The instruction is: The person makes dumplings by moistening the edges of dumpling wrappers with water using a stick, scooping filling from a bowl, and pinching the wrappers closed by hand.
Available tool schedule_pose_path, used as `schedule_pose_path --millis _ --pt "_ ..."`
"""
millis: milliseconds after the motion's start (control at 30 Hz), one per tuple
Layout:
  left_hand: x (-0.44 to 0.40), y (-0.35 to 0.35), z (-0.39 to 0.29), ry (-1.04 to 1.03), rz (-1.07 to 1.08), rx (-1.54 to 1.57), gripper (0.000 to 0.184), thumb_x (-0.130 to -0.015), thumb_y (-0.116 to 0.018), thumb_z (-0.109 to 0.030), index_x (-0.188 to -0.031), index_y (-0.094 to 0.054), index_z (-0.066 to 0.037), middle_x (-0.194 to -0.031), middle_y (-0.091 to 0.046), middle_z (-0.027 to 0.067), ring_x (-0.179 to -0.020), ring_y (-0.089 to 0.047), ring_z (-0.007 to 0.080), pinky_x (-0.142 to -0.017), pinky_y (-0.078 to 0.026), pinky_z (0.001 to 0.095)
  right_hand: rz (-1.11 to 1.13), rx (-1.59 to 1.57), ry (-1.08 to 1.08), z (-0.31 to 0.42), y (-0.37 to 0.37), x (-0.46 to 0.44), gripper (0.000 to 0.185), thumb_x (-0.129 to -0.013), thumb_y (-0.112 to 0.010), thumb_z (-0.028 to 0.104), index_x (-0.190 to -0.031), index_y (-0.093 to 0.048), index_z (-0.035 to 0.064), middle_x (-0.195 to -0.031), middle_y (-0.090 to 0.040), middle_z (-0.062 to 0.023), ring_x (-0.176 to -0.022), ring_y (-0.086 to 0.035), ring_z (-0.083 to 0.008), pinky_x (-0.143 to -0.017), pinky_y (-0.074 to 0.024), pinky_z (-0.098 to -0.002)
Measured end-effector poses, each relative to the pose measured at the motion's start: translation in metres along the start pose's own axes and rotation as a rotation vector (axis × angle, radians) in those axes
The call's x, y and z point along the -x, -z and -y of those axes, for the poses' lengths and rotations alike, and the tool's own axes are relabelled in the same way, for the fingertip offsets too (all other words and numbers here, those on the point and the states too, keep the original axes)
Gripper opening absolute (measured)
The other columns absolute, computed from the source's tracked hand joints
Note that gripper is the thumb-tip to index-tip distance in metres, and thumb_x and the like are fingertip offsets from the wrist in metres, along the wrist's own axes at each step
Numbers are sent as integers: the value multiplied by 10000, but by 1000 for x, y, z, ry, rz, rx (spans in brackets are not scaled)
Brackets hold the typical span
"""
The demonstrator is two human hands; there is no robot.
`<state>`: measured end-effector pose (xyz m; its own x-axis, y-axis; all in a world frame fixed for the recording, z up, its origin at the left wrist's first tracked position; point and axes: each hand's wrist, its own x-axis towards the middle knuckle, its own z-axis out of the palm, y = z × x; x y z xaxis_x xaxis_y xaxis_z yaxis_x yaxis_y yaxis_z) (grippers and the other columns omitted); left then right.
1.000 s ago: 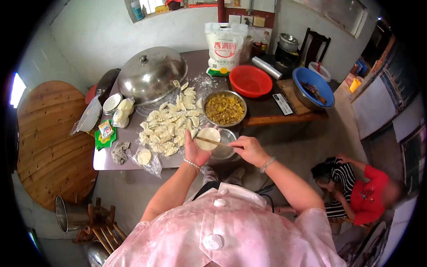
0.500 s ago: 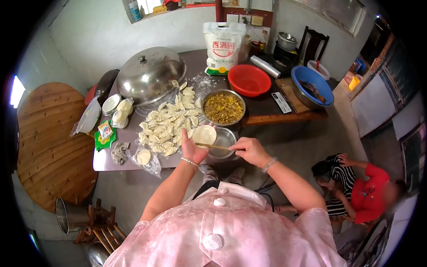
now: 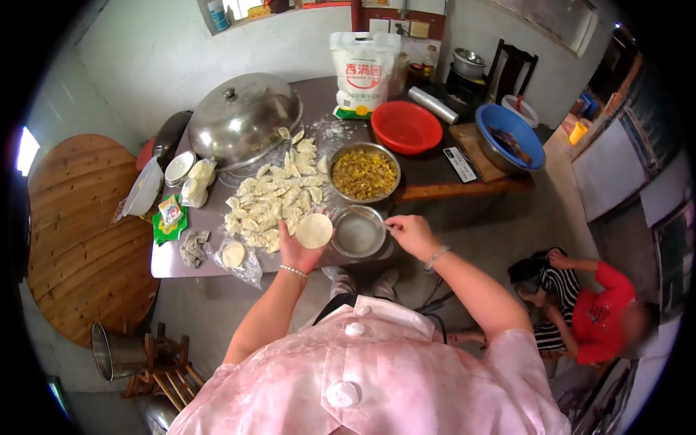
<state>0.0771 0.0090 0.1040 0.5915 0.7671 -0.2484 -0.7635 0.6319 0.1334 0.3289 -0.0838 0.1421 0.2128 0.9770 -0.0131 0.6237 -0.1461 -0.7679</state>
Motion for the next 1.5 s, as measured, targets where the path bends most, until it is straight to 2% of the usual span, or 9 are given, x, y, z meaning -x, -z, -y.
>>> schedule_pose_path --millis 333,433,467,567,867,1033,1167,1300,1500 --pt "11 -2 -9 -28 -13 -18 850 -842 -241 -701 -1340 -313 -16 -1369 -392 150 -1234 -407 336 -981 -345 529 115 196 19 -34 -89 -55 180 -738 -546 86 -889 -643 84 -853 -635 -169 -837 -595 -348 -743 -471 -406" --pt "11 -4 -8 -30 -26 1 869 -838 -256 -703 -1339 -306 5 -1364 -395 154 -1230 -411 333 -975 -357 525 56 293 71 -45 -109 -63 130 -700 -588 51 -827 -615 56 -726 -626 -138 -723 -608 -319 -662 -477 -390" --pt "10 -2 -8 -26 -18 9 870 -836 -259 -705 -1337 -309 5 -1362 -398 155 -1228 -414 333 -975 -358 523 152 297 -24 -46 -109 -65 124 -765 -541 123 -854 -616 80 -891 -623 -179 -865 -584 -367 -744 -463 -431" --pt "9 4 -6 -19 -9 23 874 -832 -265 -709 -1331 -322 6 -1353 -409 159 -1220 -423 332 -975 -361 518 143 335 -29 -45 -113 -64 127 -759 -550 128 -852 -617 74 -886 -619 -188 -875 -580 -374 -747 -461 -435" --pt "5 6 -3 -5 -40 32 857 -830 -257 -712 -1275 -391 8 -1319 -446 165 -1197 -445 337 -971 -371 503 -82 276 26 -28 -82 -58 134 -730 -616 168 -796 -598 54 -753 -621 -157 -747 -595 -361 -670 -469 -431" --pt "4 7 1 9 -61 33 840 -842 -227 -702 -1238 -430 11 -1301 -460 175 -1199 -440 347 -974 -373 492 -530 90 -118 -45 -57 -69 306 -703 -710 206 -912 -561 39 -669 -608 -113 -659 -596 -318 -620 -469 -413" --pt "3 4 4 12 -69 31 844 -846 -208 -698 -1237 -424 18 -1304 -455 179 -1210 -428 355 -977 -371 491 -388 -186 -236 -47 -54 -89 446 -746 -694 190 -1127 -537 18 -690 -628 -115 -587 -610 -262 -610 -484 -373" --pt "1 5 4 29 -51 55 855 -839 -225 -704 -1265 -405 15 -1328 -433 177 -1234 -403 352 -991 -352 506 -207 -168 -168 -55 -61 -107 202 -819 -601 163 -937 -639 3 -737 -636 -156 -607 -621 -273 -607 -485 -367" --pt "0 4 2 30 -52 28 829 -852 -211 -690 -1279 -383 -1 -1338 -421 181 -1238 -401 356 -985 -362 495 -424 104 93 -48 -39 -125 179 -813 -540 143 -696 -589 18 -673 -559 -210 -654 -551 -404 -562 -445 -449"
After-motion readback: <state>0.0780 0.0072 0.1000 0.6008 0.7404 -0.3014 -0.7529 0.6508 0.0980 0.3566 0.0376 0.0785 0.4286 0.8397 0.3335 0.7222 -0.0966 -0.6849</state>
